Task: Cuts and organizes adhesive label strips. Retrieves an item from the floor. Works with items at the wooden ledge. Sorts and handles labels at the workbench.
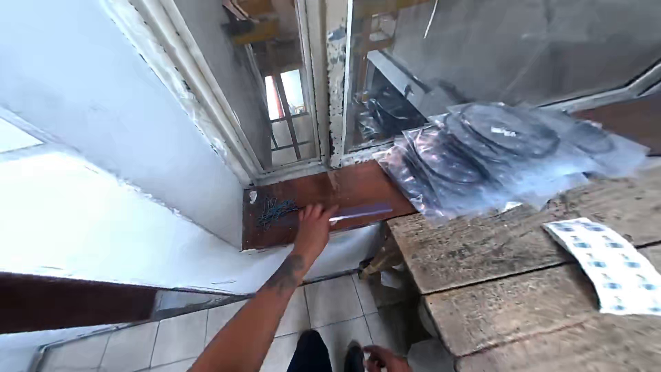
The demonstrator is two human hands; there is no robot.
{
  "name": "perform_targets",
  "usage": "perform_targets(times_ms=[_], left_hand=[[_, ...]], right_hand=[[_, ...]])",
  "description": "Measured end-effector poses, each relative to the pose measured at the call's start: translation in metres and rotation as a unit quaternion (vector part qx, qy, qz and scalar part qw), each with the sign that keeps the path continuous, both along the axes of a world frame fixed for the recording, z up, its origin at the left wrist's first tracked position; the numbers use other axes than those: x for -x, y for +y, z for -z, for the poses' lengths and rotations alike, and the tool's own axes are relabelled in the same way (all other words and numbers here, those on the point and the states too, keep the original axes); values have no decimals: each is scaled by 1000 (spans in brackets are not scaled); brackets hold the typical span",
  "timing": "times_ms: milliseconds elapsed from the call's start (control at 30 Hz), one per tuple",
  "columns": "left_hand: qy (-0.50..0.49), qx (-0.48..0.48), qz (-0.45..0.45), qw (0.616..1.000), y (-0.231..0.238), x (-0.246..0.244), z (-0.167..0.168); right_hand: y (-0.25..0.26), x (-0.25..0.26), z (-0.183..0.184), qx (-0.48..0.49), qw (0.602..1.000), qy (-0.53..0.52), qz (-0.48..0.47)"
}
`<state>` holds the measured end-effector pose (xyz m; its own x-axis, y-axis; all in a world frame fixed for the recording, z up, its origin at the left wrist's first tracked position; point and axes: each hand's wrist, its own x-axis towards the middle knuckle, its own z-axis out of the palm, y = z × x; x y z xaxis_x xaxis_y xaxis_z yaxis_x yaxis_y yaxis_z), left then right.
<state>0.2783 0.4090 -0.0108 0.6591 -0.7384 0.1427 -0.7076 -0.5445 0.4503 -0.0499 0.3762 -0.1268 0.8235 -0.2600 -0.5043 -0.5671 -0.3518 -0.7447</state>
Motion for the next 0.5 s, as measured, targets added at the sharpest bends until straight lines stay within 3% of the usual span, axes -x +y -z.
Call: perform_targets(times_ms=[133, 200, 267, 400, 500], left_hand=[[13, 0, 19, 1000, -80, -47, 13], [21, 12, 20, 1000, -84, -60, 5], [34, 23, -12, 999, -53, -66, -14], [53, 31, -151, 987, 33, -136, 26], [102, 9, -147, 984, 51, -154, 40]], right_hand=[[-39, -30, -41, 51, 995, -42, 79], [-50, -35, -49, 57, 994, -30, 86], [-55, -36, -50, 46, 995, -29, 85], [-67, -53, -52, 9, 994, -32, 102], [-86, -89, -62, 41, 995, -40, 85]])
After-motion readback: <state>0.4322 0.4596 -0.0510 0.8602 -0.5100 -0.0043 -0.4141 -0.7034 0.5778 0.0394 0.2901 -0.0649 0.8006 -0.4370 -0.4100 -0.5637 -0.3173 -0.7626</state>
